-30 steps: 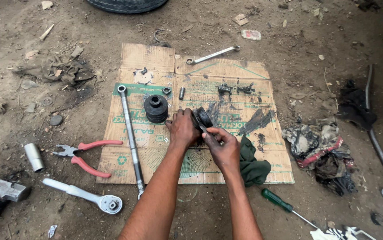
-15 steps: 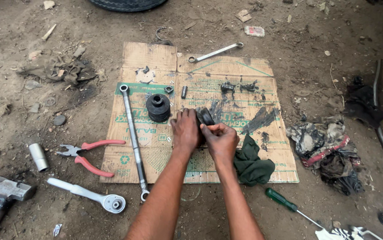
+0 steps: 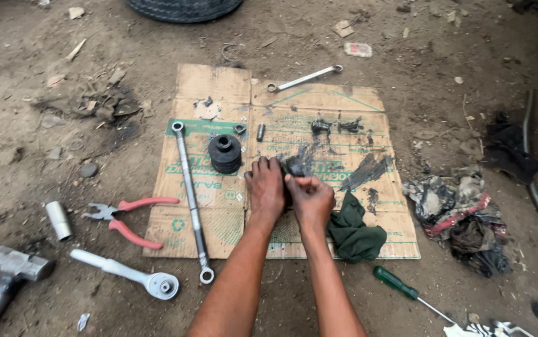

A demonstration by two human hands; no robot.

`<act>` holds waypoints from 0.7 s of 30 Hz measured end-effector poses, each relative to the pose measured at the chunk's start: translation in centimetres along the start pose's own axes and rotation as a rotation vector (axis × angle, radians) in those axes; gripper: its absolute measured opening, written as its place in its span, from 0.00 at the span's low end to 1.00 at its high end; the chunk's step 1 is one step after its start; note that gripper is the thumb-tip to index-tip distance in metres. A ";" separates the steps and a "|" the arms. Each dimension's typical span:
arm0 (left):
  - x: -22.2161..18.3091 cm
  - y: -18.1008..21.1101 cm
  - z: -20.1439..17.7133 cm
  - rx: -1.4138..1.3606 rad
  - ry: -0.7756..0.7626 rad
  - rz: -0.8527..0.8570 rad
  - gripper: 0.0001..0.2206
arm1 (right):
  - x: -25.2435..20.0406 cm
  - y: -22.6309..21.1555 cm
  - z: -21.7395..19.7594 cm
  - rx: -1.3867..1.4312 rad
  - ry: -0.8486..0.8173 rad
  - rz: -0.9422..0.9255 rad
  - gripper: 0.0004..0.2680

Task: The person applies a white substance to a small pin and inserts it into a black rubber mechanical boot, then uses a thin metal strip to scrape grease off the component and a cloth to wipe it.

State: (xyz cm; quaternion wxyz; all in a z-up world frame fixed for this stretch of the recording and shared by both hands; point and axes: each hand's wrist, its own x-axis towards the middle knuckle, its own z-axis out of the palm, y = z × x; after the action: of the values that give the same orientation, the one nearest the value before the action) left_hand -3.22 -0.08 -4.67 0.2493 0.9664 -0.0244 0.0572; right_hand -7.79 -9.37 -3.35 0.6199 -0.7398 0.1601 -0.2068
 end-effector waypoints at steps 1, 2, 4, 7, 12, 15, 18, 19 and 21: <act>0.0 0.0 0.3 -0.004 0.043 0.026 0.16 | 0.2 -0.2 0.4 -0.058 0.024 0.024 0.06; 0.0 -0.3 0.3 0.002 0.040 0.053 0.16 | 0.3 -0.2 0.8 -0.115 0.048 0.047 0.06; 0.1 -0.3 0.0 0.007 0.035 0.117 0.16 | 0.0 0.7 0.7 -0.197 0.122 -0.029 0.07; 0.7 0.9 -0.8 0.155 -0.111 0.205 0.25 | -2.1 3.6 0.2 -0.122 0.244 -0.258 0.08; 2.0 3.5 -4.1 0.258 -0.260 0.143 0.37 | -3.2 4.3 -1.7 0.525 0.202 0.630 0.08; 4.0 4.2 -8.0 0.189 -0.468 -0.004 0.48 | -0.7 1.9 -5.7 0.566 0.117 0.624 0.09; 5.4 4.0 -11.3 0.190 -0.481 0.014 0.49 | 0.6 0.6 -9.1 0.471 0.099 0.568 0.09; 5.6 3.9 -12.2 0.208 -0.462 0.038 0.48 | 1.0 0.5 -9.8 0.389 0.094 0.506 0.08; 5.6 3.7 -13.5 0.273 -0.481 0.062 0.43 | 1.5 0.7 -10.3 0.224 0.081 0.381 0.08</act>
State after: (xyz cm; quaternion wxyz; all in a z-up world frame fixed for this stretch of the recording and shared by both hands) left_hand 0.75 3.13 9.54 0.1020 0.9757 -0.1046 -0.1633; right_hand -11.70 -18.98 -2.39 0.7192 -0.6138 0.2976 -0.1321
